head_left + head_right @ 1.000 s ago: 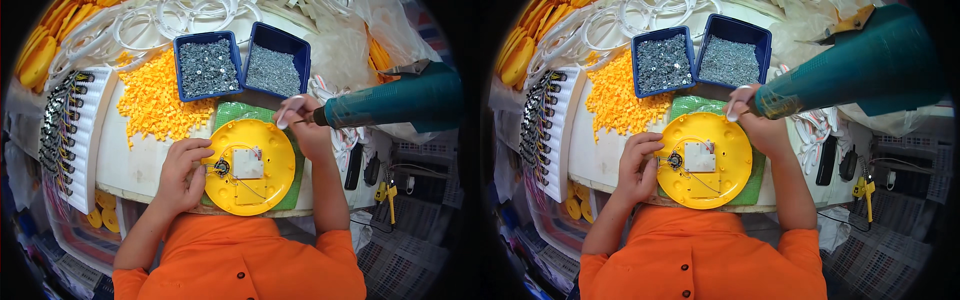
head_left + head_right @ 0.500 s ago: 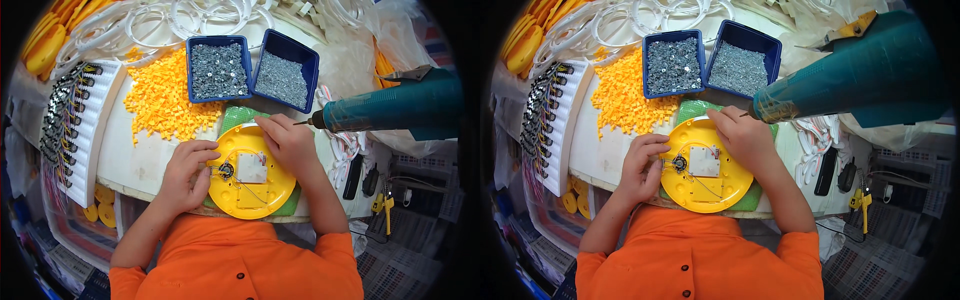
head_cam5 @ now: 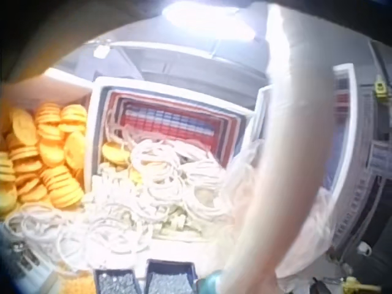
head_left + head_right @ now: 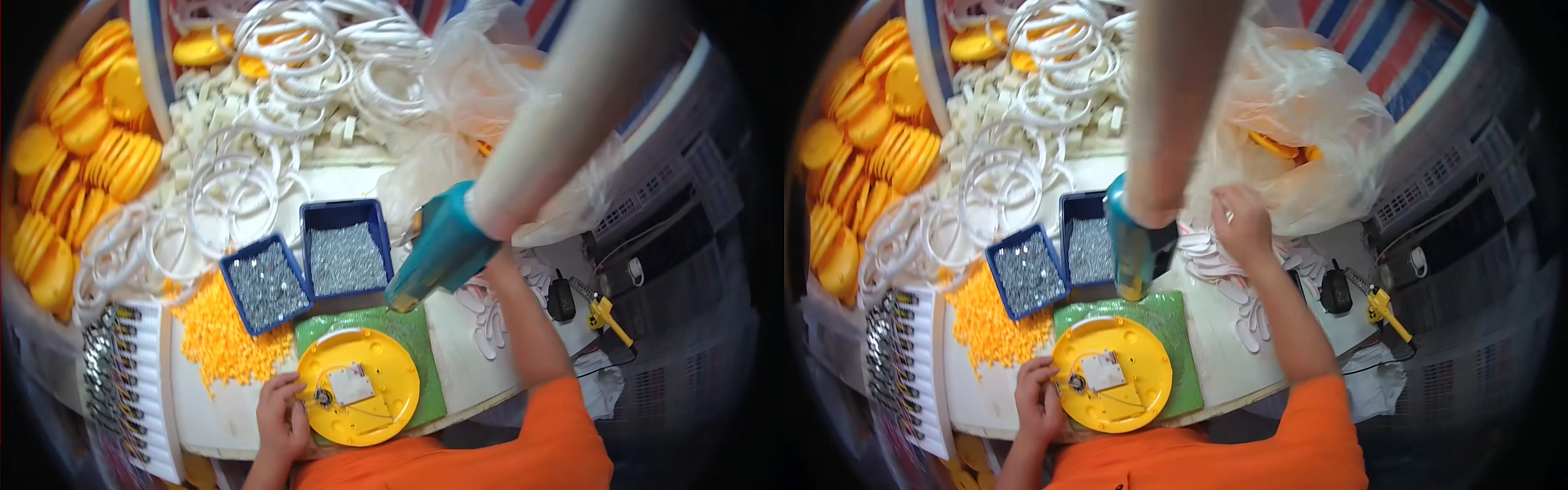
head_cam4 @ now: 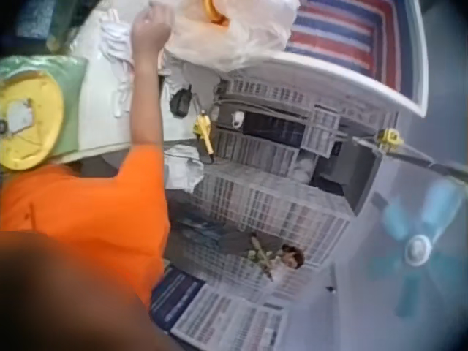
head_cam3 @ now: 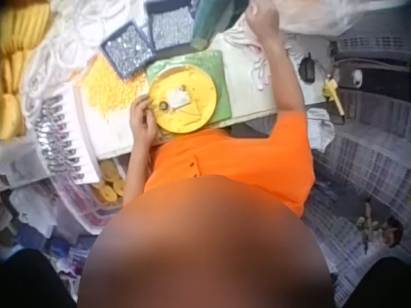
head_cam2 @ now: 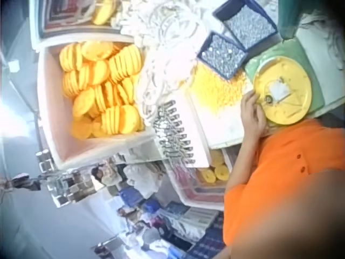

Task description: Assembling electronic and mechanical components into a yellow plastic toy shell using a screwdriver and soldering tool.

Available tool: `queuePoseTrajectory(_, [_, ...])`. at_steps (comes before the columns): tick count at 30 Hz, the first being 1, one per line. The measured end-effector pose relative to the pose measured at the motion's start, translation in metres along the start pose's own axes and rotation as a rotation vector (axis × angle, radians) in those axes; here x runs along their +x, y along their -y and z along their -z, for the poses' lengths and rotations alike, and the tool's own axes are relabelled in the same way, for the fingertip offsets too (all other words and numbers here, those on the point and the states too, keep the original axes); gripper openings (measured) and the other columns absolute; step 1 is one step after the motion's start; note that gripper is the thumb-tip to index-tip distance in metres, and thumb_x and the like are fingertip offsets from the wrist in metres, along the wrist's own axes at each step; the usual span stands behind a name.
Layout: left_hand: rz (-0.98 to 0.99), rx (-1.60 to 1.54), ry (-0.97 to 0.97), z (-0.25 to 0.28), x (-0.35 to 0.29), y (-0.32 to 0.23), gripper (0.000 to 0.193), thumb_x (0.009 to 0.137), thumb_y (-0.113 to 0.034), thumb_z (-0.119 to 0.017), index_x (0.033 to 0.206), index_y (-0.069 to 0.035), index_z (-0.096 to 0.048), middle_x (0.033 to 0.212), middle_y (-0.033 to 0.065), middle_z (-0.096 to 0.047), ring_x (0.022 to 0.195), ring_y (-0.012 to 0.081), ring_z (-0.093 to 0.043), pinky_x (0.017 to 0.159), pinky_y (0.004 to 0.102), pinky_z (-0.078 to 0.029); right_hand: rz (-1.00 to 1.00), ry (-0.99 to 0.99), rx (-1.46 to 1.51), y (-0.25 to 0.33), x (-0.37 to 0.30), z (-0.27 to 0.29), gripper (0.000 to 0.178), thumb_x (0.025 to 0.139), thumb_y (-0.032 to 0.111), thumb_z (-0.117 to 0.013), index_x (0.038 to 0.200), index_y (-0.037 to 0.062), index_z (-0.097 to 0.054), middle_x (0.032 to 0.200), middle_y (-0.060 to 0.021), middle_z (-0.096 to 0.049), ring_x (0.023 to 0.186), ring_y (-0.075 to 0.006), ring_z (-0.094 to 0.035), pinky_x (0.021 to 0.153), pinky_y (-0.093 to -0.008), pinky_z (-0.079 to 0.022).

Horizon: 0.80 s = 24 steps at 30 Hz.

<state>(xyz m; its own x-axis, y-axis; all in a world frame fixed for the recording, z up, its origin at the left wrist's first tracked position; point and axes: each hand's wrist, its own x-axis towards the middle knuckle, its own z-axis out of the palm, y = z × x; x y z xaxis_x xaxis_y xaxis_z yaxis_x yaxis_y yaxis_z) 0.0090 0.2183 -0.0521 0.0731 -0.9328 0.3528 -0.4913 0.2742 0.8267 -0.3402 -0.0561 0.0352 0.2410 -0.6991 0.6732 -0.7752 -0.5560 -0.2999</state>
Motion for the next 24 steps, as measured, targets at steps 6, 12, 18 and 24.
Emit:
queuePoseTrajectory(6, [0.039, -0.039, -0.028, -0.004, 0.001, -0.01, 0.025, 0.084, 0.007, -0.049, 0.105, 0.002, -0.062, 0.119, 0.0219, -0.059, 0.11, 0.0289, -0.059, 0.092, 0.0335, -0.048, -0.495, 0.178, -0.273, -0.097, 0.078, 0.0, 0.033, 0.092, 0.018, -0.057, 0.119, 0.0025, -0.067, 0.118, -0.0206, -0.068, 0.116, -0.0383, -0.061, 0.099, -0.0472, -0.049])
queuePoseTrajectory(12, [0.049, -0.021, -0.03, -0.006, -0.003, -0.004, 0.023, 0.084, 0.006, -0.051, 0.102, 0.002, -0.063, 0.118, 0.0223, -0.06, 0.108, 0.0292, -0.061, 0.093, 0.0343, -0.049, -0.599, 0.119, -0.387, -0.134, 0.087, -0.005, 0.041, 0.099, 0.033, -0.053, 0.126, 0.0058, -0.067, 0.136, -0.02, -0.062, 0.126, -0.0339, -0.059, 0.104, -0.0452, -0.046])
queuePoseTrajectory(18, [0.123, -0.098, -0.035, -0.006, -0.008, 0.001, 0.023, 0.083, 0.006, -0.05, 0.101, 0.003, -0.063, 0.12, 0.0215, -0.057, 0.11, 0.0293, -0.059, 0.096, 0.0358, -0.047, -0.397, -0.076, -0.112, -0.189, 0.073, -0.036, 0.042, 0.094, 0.036, -0.065, 0.126, 0.0096, -0.065, 0.132, -0.0185, -0.063, 0.126, -0.0377, -0.056, 0.106, -0.0486, -0.042])
queuePoseTrajectory(24, [0.123, -0.014, -0.011, -0.003, -0.006, 0.001, 0.026, 0.087, -0.018, -0.074, 0.112, -0.01, -0.069, 0.125, 0.0227, -0.065, 0.118, 0.0384, -0.06, 0.103, 0.0499, -0.046, -0.188, -0.168, -0.281, -0.175, 0.054, -0.017, 0.042, 0.089, 0.024, -0.07, 0.127, 0.0071, -0.064, 0.124, -0.0211, -0.064, 0.115, -0.0416, -0.057, 0.101, -0.0487, -0.045])
